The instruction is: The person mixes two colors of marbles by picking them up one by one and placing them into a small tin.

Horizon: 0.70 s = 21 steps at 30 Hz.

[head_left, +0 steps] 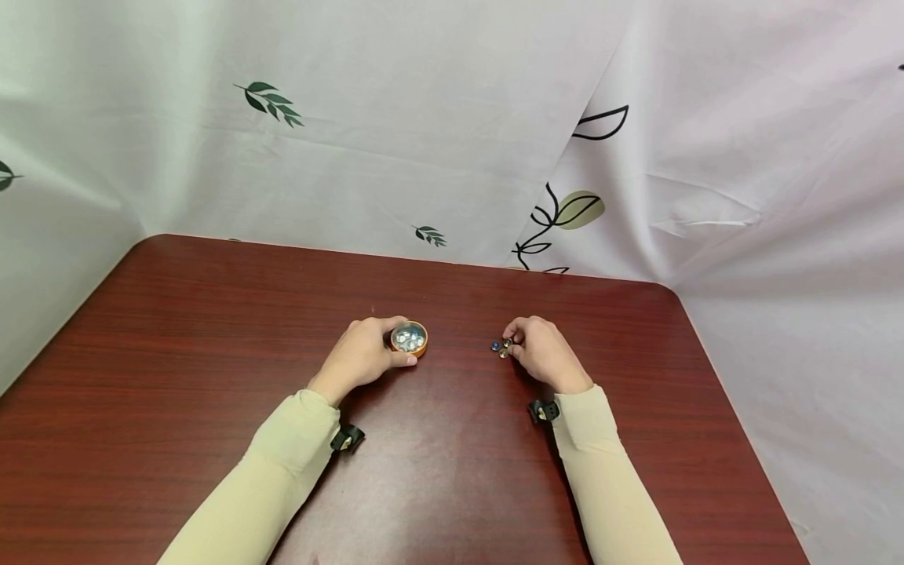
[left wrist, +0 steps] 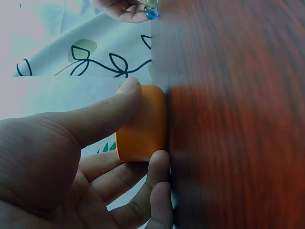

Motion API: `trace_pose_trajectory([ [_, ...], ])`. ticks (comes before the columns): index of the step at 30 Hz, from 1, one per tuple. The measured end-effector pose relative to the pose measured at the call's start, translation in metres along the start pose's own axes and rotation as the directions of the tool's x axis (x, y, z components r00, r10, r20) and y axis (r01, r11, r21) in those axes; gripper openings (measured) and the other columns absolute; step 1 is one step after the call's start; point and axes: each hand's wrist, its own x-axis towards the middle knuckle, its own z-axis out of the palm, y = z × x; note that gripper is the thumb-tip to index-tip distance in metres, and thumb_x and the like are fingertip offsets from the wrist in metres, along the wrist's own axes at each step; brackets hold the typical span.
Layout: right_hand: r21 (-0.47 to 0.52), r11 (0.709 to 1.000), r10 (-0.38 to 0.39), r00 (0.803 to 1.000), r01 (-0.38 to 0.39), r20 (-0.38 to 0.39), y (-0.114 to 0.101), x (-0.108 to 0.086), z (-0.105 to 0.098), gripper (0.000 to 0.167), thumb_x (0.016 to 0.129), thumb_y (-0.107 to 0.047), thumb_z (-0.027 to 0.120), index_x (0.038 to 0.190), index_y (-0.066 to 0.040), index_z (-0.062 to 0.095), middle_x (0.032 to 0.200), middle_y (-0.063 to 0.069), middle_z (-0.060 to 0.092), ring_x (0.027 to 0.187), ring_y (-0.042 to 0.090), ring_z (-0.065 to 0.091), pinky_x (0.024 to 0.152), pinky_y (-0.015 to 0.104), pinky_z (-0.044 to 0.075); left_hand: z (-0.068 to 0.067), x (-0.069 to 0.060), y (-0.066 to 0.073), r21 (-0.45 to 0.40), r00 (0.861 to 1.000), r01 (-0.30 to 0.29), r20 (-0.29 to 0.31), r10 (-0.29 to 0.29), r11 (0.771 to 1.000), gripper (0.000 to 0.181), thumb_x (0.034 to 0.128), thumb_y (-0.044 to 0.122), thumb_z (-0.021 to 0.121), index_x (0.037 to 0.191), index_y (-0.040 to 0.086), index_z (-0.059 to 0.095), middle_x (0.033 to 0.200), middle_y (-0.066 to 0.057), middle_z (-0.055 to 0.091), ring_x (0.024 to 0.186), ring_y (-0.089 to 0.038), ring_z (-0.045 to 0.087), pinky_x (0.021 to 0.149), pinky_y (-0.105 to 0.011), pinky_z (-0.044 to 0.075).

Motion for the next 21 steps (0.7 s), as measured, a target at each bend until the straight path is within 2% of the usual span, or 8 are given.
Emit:
trace_pose_trajectory([
  [7, 0.001, 1.000, 0.004, 1.000, -0.004, 0.000, -0.0003, -0.0005, 0.0003, 0.010, 0.088, -0.004, 0.075, 0.096, -0.009, 0.072, 0.087, 0.003, 0.062, 0.085, 0.022, 0.058, 0.080, 0.038, 0.049, -0.0002, 0.0001, 0.0006, -0.003, 1.000, -0.006, -0.001, 0.006, 1.000, 0.062, 0.0838, 0.029, 0.084, 0.140, 0.016, 0.061, 0.119, -0.009, 0.070, 0.118, -0.033, 0.060, 0.096, -0.048, 0.047],
  [21, 0.010, 1.000, 0.011, 1.000, -0.011, 0.009, -0.0014, -0.0013, -0.0020, 0.010, 0.089, -0.005, 0.074, 0.097, -0.009, 0.072, 0.089, 0.004, 0.062, 0.085, 0.022, 0.058, 0.080, 0.039, 0.049, -0.0006, -0.0004, 0.0015, -0.006, 1.000, -0.003, 0.001, 0.003, 1.000, 0.063, 0.0842, 0.029, 0.084, 0.141, 0.015, 0.060, 0.121, -0.011, 0.069, 0.118, -0.033, 0.060, 0.097, -0.049, 0.047],
])
